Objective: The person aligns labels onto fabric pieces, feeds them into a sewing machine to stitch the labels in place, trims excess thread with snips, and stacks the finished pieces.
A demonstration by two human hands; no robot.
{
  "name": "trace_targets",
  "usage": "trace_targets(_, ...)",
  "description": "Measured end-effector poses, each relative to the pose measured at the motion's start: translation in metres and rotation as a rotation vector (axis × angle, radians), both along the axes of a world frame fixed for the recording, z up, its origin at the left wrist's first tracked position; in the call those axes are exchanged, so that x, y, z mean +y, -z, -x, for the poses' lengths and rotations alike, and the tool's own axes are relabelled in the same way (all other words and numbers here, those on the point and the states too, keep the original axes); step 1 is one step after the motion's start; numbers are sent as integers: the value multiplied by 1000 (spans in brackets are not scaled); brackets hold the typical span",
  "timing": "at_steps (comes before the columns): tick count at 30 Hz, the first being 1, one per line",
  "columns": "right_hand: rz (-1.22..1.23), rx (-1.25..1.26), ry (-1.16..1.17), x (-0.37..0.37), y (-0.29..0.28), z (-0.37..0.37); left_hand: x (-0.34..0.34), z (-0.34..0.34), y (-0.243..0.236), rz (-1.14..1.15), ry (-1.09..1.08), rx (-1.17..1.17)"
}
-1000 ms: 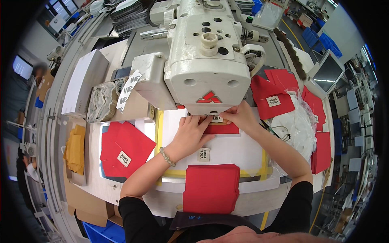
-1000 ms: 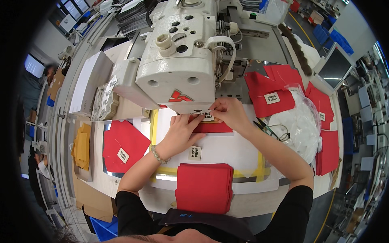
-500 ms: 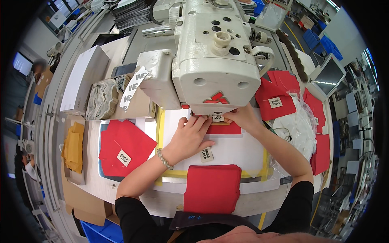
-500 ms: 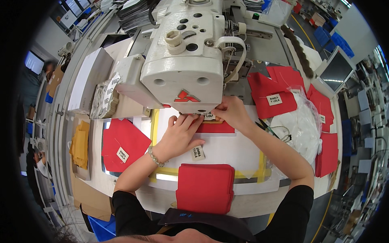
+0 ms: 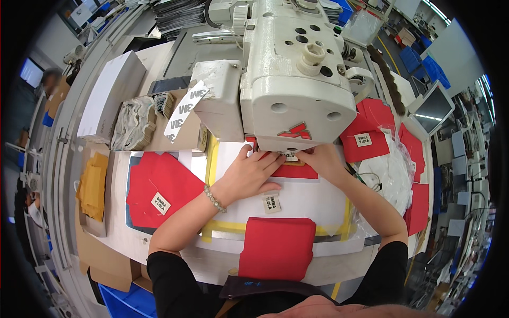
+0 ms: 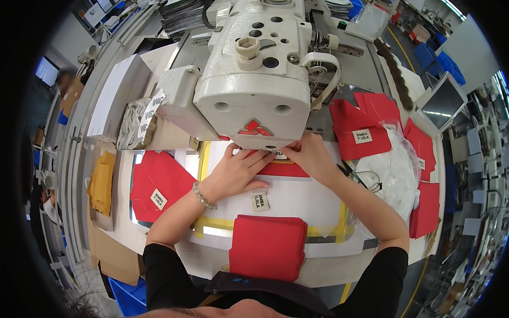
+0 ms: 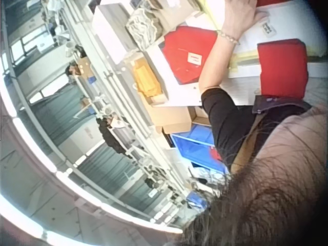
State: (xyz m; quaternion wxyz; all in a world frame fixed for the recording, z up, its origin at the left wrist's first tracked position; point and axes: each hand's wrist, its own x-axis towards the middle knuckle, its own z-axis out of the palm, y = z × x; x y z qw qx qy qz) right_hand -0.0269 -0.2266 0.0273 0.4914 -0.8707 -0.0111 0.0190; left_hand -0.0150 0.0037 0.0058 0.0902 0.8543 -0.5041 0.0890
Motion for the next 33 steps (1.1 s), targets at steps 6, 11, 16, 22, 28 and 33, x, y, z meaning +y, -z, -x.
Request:
trace_targets(6,251,-138,-139,-13,5,3,1,-1,5,-15,-5,-2)
trace_targets(11,429,-522,-392,-28,17,5,6,2,7,28,16,-86)
trace_targets(16,424,-627,-437,-33,12,3,11,3,10,128,117,-135)
trace_targets(22,582,-592,-591,-32,0,-3,9,1,10,237,147,-147)
trace_targets(28,626,-726,-598,-40,-1,-4,4,-4,2,98,118,-61)
trace_targets(33,619,-669,-597,-42,-7,-4,4,-5,5,79,89,-13)
